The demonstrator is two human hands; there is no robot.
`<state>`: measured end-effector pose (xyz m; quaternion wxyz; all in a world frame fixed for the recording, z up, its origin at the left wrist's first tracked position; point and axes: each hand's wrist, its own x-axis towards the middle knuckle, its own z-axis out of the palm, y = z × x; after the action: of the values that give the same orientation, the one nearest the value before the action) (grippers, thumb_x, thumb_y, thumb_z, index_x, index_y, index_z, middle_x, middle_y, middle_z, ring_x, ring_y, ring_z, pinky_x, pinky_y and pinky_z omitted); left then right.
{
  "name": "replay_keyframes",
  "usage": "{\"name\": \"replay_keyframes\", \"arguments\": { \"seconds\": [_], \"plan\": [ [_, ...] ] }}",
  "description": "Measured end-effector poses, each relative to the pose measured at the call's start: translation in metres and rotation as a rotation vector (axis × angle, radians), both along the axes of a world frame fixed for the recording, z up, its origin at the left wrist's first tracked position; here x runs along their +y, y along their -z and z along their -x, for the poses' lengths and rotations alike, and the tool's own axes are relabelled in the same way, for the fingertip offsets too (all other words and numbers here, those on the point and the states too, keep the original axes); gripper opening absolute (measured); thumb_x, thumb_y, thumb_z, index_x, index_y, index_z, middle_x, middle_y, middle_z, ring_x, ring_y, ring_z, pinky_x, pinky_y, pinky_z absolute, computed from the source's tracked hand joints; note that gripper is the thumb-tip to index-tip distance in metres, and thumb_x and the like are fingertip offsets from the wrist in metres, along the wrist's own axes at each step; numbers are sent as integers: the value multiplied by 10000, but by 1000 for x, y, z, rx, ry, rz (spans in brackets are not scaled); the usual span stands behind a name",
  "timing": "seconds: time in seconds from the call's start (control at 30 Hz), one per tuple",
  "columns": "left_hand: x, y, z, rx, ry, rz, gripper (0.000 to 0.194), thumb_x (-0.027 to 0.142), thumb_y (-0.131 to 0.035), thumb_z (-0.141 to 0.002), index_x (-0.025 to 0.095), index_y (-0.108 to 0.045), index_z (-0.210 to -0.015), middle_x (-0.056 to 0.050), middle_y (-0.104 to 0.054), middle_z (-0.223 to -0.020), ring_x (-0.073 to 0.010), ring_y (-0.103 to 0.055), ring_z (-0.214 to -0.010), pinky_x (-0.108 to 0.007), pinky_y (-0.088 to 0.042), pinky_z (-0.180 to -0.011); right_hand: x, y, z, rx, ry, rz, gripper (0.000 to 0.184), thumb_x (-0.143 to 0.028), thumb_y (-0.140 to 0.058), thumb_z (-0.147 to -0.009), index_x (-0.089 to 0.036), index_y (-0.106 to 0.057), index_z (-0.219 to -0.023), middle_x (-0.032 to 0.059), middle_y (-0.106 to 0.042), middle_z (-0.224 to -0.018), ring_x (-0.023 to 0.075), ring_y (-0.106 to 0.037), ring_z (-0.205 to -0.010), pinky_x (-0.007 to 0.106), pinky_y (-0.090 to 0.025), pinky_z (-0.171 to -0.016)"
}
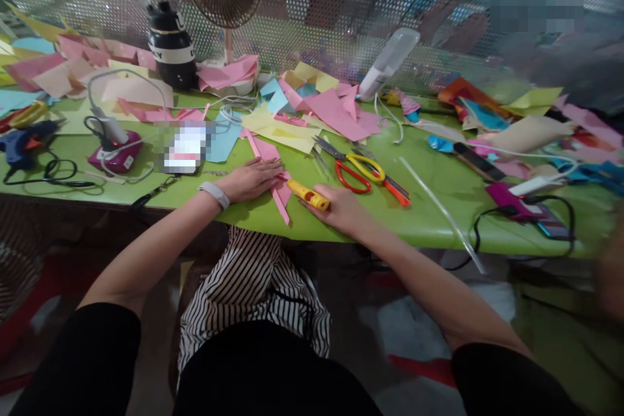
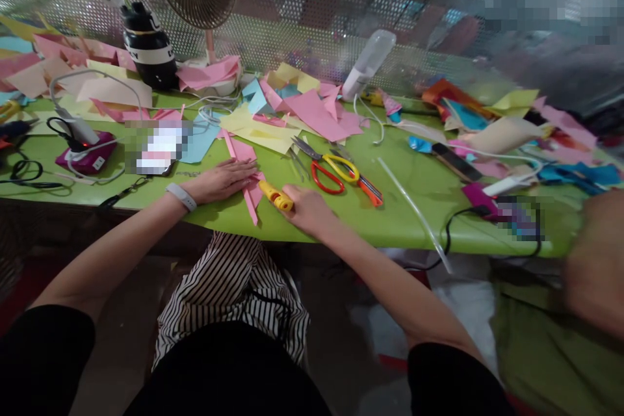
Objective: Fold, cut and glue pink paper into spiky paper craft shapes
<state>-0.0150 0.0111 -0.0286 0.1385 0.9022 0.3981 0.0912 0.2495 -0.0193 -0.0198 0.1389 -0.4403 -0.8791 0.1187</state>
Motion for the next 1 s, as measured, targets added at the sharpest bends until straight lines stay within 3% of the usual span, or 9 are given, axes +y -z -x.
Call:
{"name": "replay_keyframes", "arguments": {
  "seconds": [0.27, 1.0],
  "plan": [
    [-1, 0, 0, -18, 2, 11, 514, 404, -247, -1056, 196, -414, -1495, -62, -360, -1594, -171, -275, -1494, -393, -142, -1229, -1, -6, 1, 92, 58, 60, 391, -484, -553, -877, -239, -348, -652, -14, -446, -576, 144, -399, -524, 286, -255, -540],
    [-2, -1, -1, -9, -2, 29, 528, 420, -253, -1055, 175, -419, -1492, -68, -364, -1589, -174, -271, -1495, -386, -138, -1231, 3, -11, 4, 153, 161, 154, 361, -511, -638, -798, -215, -520, -628, -6, -497, -560, 147, -449, -542, 287, -298, -537]
  ]
}}
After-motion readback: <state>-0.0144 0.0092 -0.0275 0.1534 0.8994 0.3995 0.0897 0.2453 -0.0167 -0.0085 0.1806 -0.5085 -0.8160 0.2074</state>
